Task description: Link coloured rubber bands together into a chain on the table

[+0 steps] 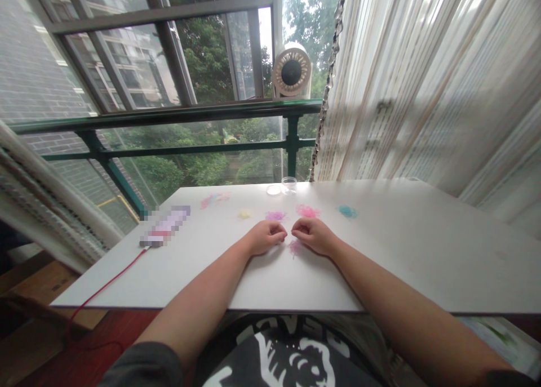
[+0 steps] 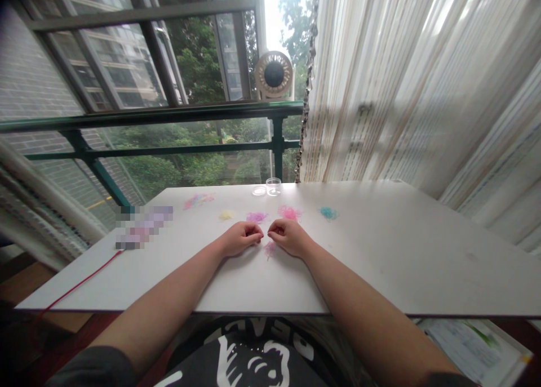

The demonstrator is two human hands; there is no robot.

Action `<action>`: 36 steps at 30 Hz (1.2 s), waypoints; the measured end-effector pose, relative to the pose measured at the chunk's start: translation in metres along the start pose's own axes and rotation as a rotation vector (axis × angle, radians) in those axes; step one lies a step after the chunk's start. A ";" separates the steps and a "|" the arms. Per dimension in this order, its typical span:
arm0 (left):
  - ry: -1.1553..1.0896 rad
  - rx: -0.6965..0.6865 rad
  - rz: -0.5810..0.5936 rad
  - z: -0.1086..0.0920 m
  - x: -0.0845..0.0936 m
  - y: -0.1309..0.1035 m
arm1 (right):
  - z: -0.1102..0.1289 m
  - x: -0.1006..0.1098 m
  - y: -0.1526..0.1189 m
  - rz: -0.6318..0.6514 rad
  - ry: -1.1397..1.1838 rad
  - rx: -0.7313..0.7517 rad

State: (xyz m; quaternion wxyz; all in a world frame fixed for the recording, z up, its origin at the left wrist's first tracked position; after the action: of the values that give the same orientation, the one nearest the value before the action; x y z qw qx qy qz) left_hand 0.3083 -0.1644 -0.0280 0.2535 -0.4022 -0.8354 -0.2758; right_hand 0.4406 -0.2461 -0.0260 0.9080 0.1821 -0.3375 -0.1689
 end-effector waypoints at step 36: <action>-0.004 0.005 -0.014 0.001 -0.002 0.000 | 0.000 0.000 0.000 0.025 0.014 0.012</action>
State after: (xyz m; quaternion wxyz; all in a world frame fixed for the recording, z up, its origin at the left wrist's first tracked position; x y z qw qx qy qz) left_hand 0.3092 -0.1644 -0.0304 0.2510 -0.3960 -0.8395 -0.2747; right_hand 0.4404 -0.2463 -0.0265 0.9112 0.1848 -0.3344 -0.1543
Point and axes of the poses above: each hand's wrist, its own y-axis towards the middle knuckle, its own x-axis out of the back of the hand, z = x × y, the point moved 4 cm from there along y, towards the middle knuckle, and after that the axes turned 8 degrees about -z, right-handed, at the moved point
